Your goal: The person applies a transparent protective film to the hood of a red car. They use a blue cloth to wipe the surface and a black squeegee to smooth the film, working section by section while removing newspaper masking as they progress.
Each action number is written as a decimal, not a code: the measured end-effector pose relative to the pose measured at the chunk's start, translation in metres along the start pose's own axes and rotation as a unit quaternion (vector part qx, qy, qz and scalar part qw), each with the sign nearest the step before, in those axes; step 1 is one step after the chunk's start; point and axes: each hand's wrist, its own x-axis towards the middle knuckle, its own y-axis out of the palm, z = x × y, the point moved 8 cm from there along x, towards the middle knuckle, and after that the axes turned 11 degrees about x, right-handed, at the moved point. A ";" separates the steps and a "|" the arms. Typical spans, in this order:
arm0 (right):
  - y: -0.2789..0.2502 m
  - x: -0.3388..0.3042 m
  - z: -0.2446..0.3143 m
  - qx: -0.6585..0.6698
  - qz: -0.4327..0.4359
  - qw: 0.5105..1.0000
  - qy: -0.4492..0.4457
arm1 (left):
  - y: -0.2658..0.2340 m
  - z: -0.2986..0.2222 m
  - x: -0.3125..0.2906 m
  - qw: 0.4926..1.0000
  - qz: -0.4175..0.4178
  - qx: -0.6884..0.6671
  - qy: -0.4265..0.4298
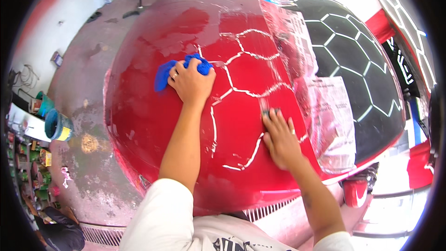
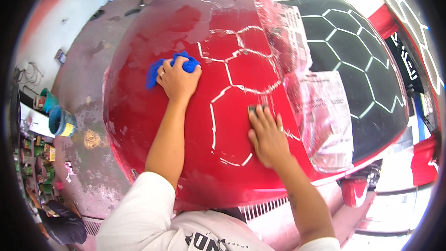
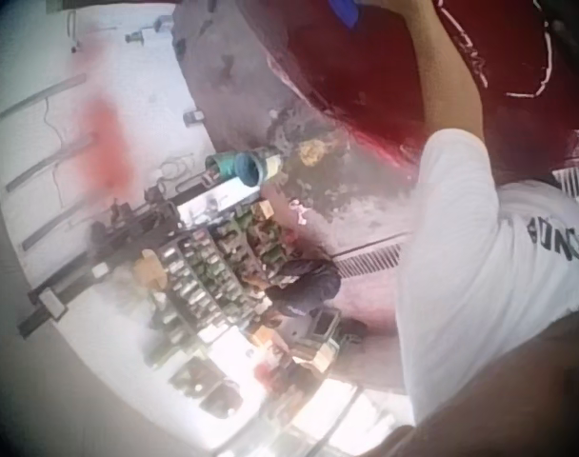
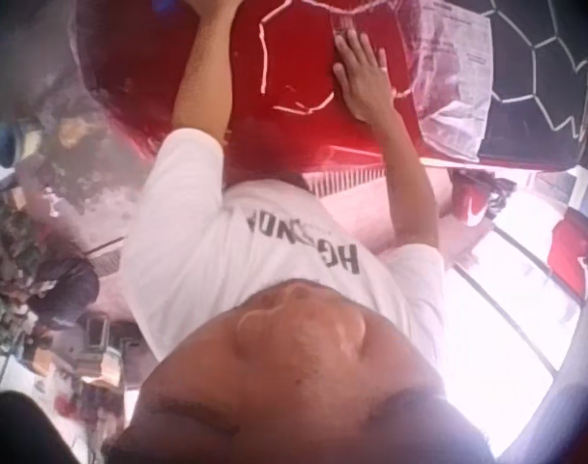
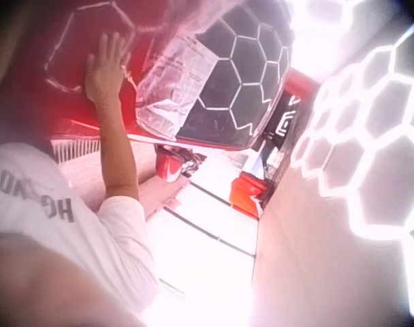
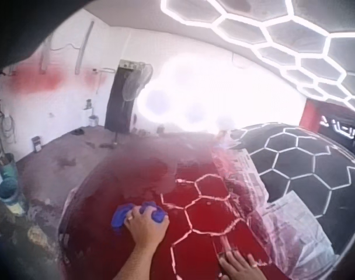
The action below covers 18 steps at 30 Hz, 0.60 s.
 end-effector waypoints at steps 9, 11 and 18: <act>-0.001 -0.191 0.028 0.004 0.096 0.994 0.046 | 0.002 -0.006 -0.004 0.999 0.035 0.007 0.004; -0.001 -0.135 0.024 -0.004 0.073 0.997 0.017 | 0.002 0.000 -0.003 1.000 0.014 0.006 0.006; -0.010 0.175 -0.037 -0.029 -0.030 0.999 0.004 | 0.003 -0.005 0.001 1.000 0.012 -0.010 0.011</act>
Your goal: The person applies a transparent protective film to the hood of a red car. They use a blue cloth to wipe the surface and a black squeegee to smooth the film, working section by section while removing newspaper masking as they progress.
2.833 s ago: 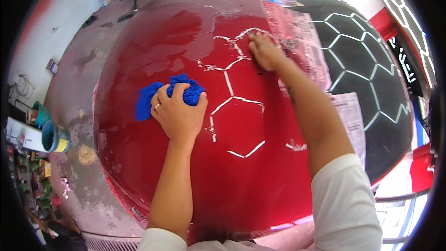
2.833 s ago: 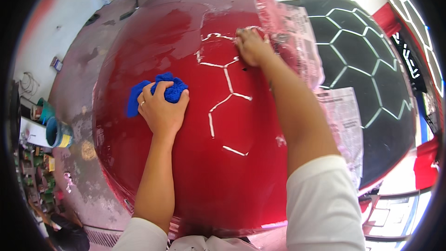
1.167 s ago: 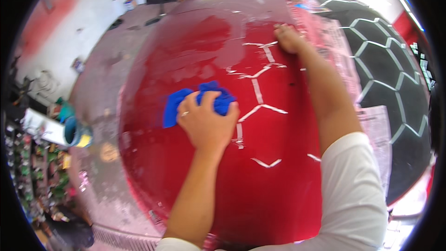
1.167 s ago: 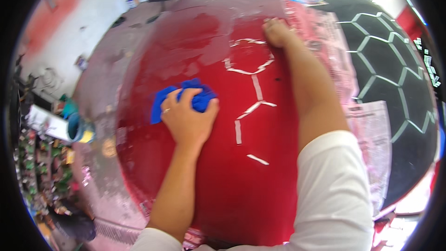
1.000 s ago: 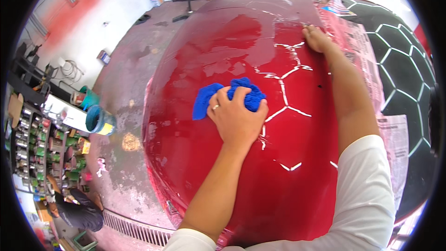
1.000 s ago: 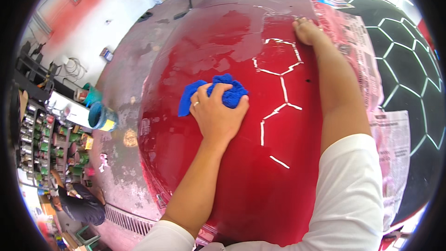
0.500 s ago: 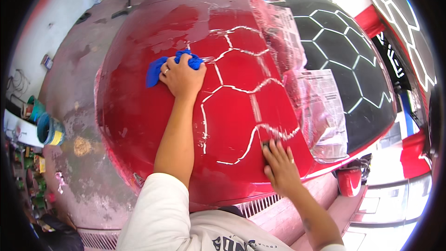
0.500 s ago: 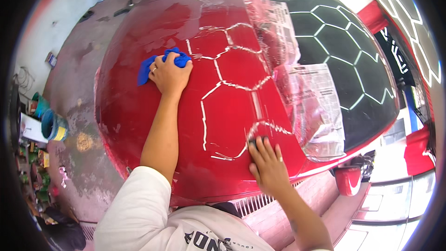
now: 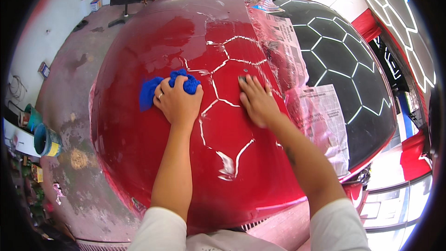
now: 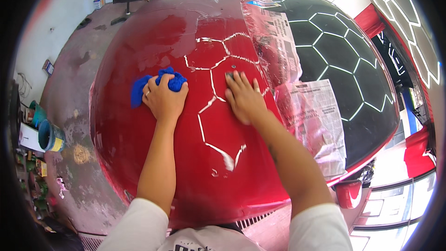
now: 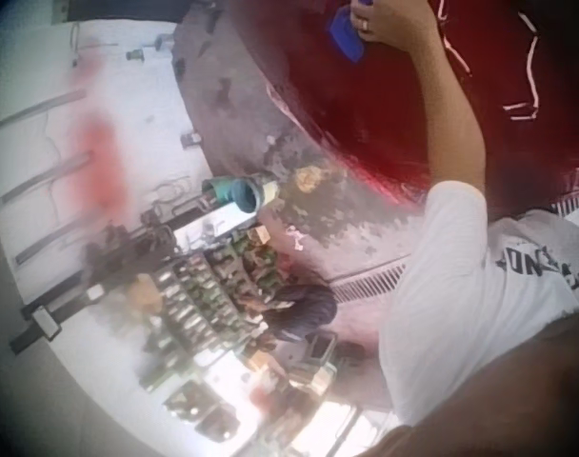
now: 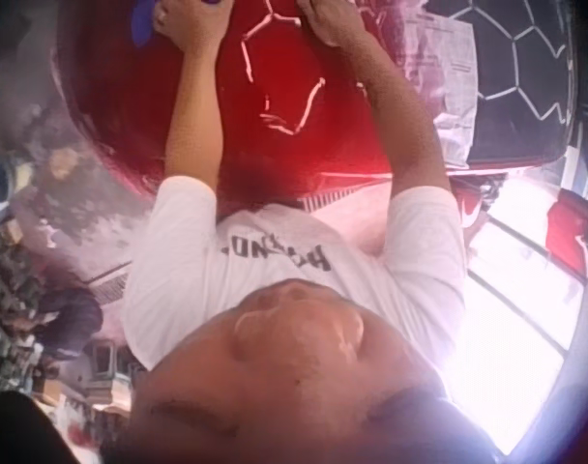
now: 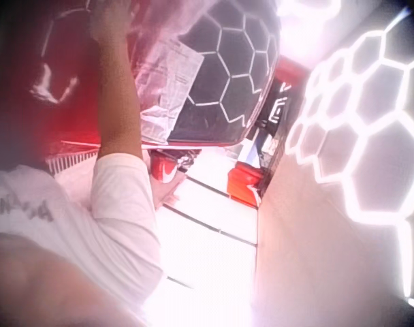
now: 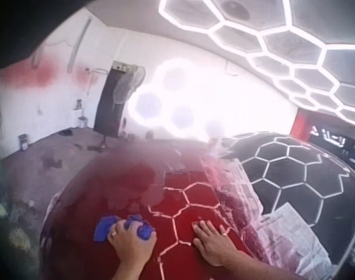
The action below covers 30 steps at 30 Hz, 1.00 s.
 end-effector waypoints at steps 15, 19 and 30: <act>0.003 0.351 -0.100 0.021 -0.008 0.998 0.060 | 0.000 0.002 -0.003 1.000 -0.028 0.003 0.010; 0.007 0.238 -0.084 0.020 0.017 0.999 0.026 | 0.010 -0.005 -0.004 1.000 -0.020 -0.010 0.001; 0.003 -0.275 0.074 0.017 0.084 0.996 -0.001 | 0.001 0.006 -0.006 1.000 0.003 0.014 -0.006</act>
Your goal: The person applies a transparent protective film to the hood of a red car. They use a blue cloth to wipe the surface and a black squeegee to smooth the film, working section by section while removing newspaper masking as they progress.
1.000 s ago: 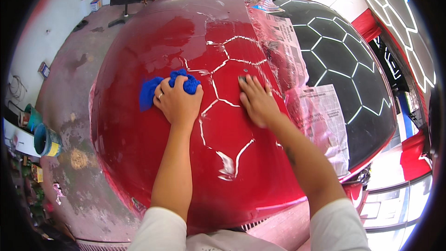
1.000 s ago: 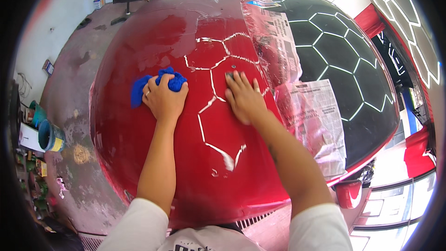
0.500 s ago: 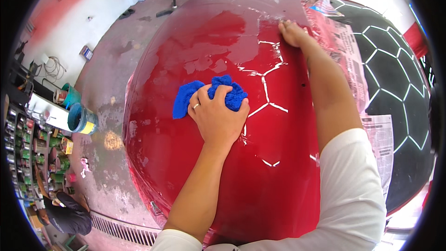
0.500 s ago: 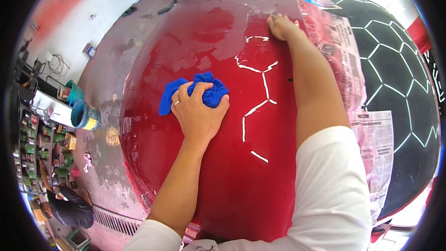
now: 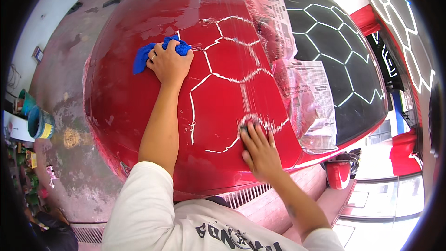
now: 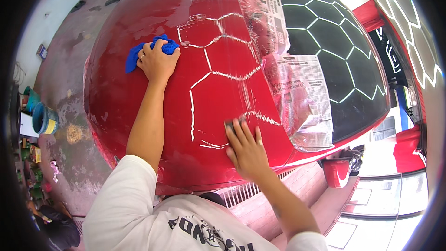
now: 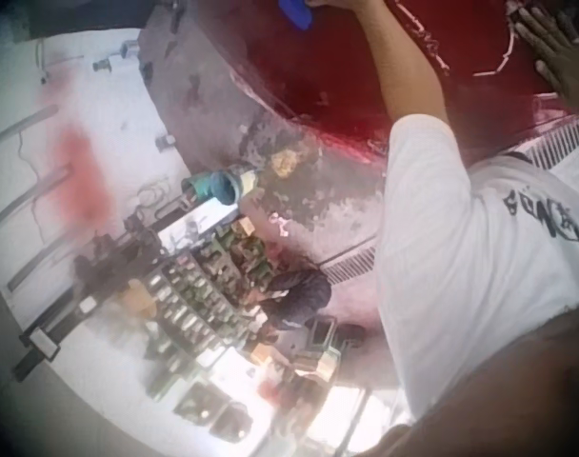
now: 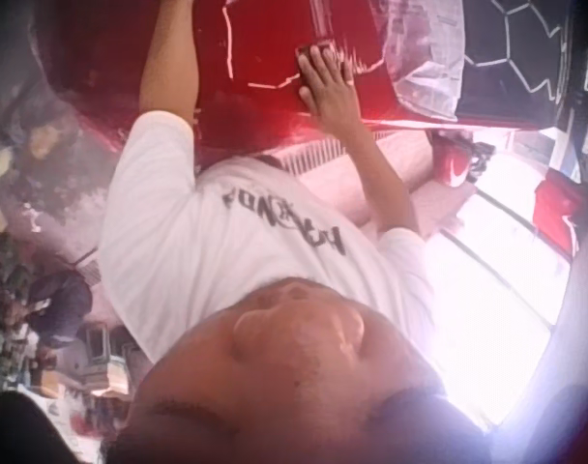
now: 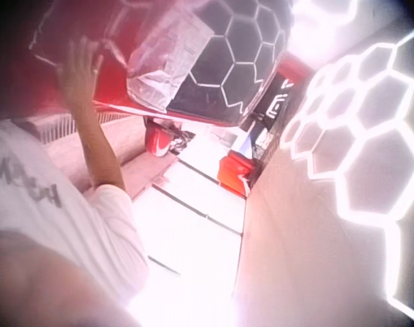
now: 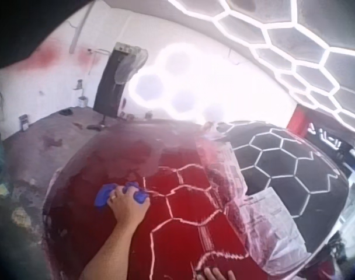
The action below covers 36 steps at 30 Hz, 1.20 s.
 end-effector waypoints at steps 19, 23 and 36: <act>-0.068 0.425 -0.096 -0.020 -0.071 0.997 -0.007 | 0.000 -0.005 0.005 1.000 -0.008 -0.012 -0.006; -0.084 0.550 -0.139 -0.014 -0.100 0.994 0.029 | 0.008 -0.006 0.001 1.000 -0.014 -0.006 0.007; -0.066 0.414 -0.096 0.010 -0.123 0.991 -0.043 | 0.010 -0.008 0.002 1.000 -0.003 -0.001 0.002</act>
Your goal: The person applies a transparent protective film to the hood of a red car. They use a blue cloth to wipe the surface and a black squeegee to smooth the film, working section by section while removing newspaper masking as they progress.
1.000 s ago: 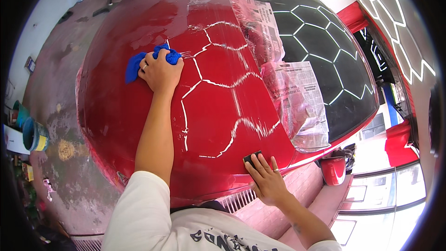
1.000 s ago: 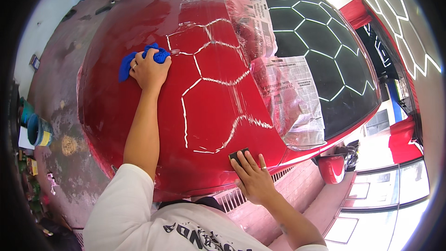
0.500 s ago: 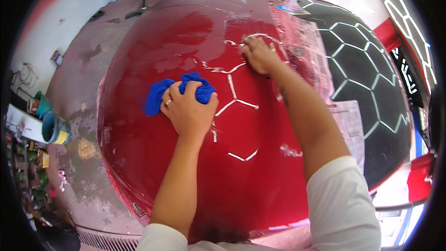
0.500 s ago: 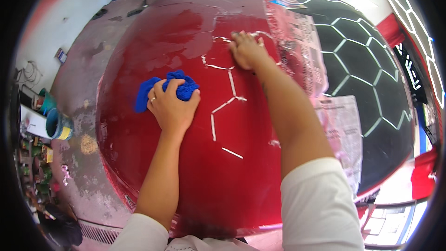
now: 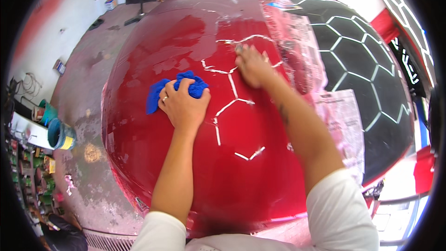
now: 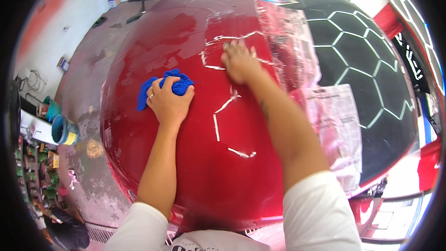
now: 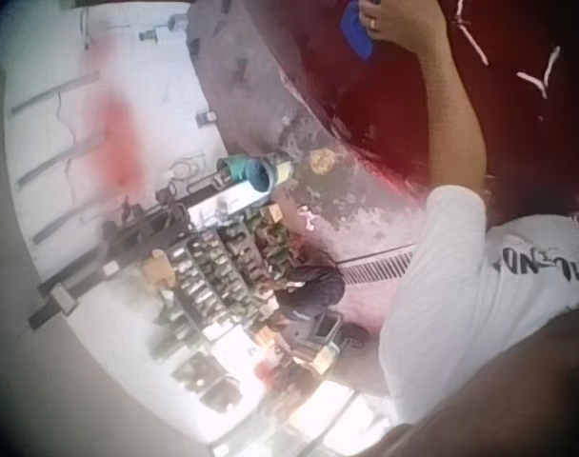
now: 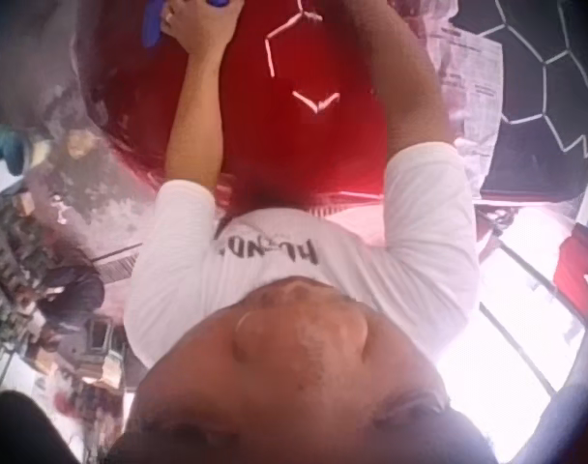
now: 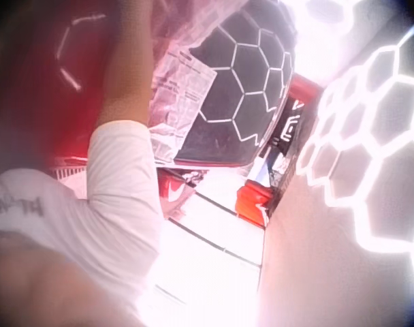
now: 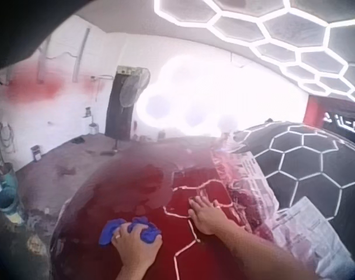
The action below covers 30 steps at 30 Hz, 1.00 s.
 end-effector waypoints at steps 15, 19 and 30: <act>-0.050 -0.472 0.146 0.006 0.172 0.984 0.048 | -0.013 0.002 -0.003 0.998 0.064 0.006 -0.015; -0.033 -0.353 0.134 -0.016 0.124 0.992 0.004 | -0.013 0.006 0.001 0.998 0.059 0.004 -0.017; 0.026 0.093 -0.005 -0.004 0.025 0.999 0.038 | -0.001 0.003 0.000 0.998 0.054 0.005 -0.027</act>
